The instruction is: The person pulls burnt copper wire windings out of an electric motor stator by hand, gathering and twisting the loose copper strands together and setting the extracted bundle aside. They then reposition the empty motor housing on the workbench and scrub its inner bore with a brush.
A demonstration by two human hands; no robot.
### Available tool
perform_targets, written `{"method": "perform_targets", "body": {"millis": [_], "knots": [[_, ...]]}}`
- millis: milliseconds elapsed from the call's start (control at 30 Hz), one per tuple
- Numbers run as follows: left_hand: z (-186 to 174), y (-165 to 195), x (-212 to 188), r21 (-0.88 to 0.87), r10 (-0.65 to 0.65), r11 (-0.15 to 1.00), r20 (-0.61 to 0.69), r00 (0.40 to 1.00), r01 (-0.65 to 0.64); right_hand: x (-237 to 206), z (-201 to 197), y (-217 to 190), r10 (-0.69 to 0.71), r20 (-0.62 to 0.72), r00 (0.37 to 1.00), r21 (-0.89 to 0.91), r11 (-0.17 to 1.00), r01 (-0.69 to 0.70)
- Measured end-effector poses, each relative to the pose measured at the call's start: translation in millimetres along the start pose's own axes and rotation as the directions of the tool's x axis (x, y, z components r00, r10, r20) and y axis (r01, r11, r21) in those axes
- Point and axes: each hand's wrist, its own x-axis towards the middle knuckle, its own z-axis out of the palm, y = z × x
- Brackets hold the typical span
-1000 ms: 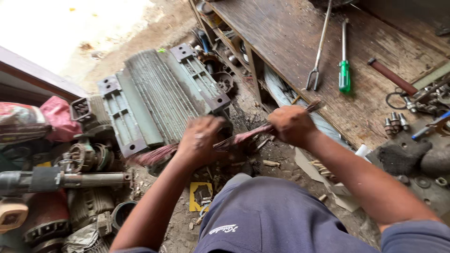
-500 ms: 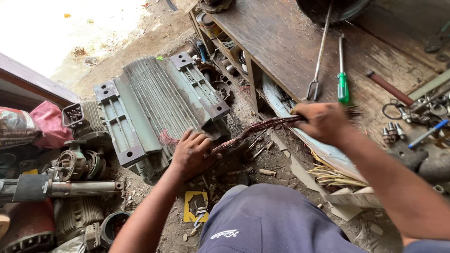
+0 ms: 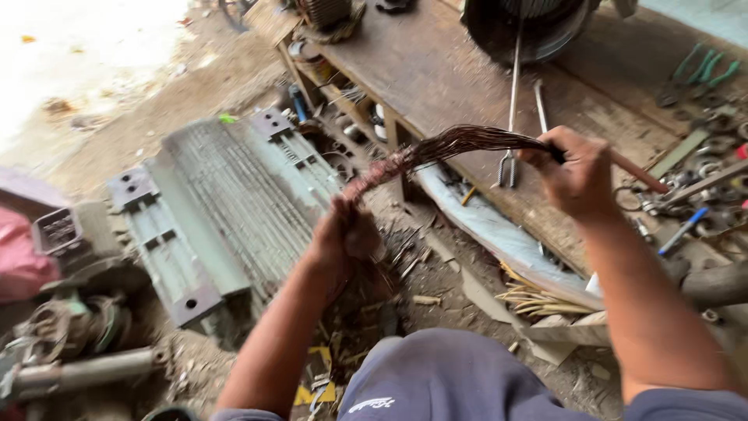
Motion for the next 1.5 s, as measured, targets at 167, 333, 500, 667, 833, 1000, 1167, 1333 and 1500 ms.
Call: {"method": "perform_targets", "body": {"millis": [167, 333, 500, 667, 833, 1000, 1167, 1333, 1500], "knots": [[-30.9, -74.0, 34.6, -0.536, 0.036, 0.794, 0.512, 0.858, 0.286, 8.1, 43.6, 1.6, 0.125, -0.124, 0.984, 0.186, 0.977, -0.101], [-67.0, -74.7, 52.7, -0.487, -0.070, 0.823, 0.423, 0.903, 0.292, 21.4, 49.4, -4.4, 0.147, -0.092, 0.985, 0.001, 0.989, -0.147], [-108.2, 31.5, 56.2, 0.348, -0.020, 0.938, 0.055, 0.998, 0.000, 23.7, 37.1, -15.2, 0.355, 0.159, 0.921, -0.085, 0.935, -0.345], [-79.0, 92.5, 91.1, 0.928, 0.366, 0.111, 0.293, 0.883, -0.354, 31.3, 48.4, -36.1, 0.417, 0.189, 0.889, -0.191, 0.904, -0.383], [-29.7, 84.8, 145.3, 0.964, 0.376, -0.052, 0.262, 0.889, -0.262, 48.5, 60.2, -56.4, 0.356, 0.140, 0.924, -0.217, 0.921, -0.322], [-32.1, 79.1, 177.5, 0.905, 0.029, 0.422, -0.071, 0.997, 0.052, 48.6, 60.8, -48.8, 0.544, 0.147, 0.826, -0.303, 0.820, -0.486], [-40.6, 75.8, 211.0, 0.748, -0.002, 0.664, 0.017, 1.000, -0.012, 42.9, 73.7, -21.7, 0.500, 0.160, 0.851, -0.090, 0.866, -0.491], [-36.4, 74.5, 238.9, 0.352, -0.122, 0.927, -0.035, 0.992, 0.126, 30.3, 121.4, -10.9, 0.642, 0.238, 0.728, 0.167, 0.712, -0.682], [-40.0, 65.9, 261.1, 0.061, -0.154, 0.986, -0.016, 0.988, 0.155, 27.1, 150.7, -0.4, 0.549, 0.195, 0.813, 0.406, 0.709, -0.576]]}}
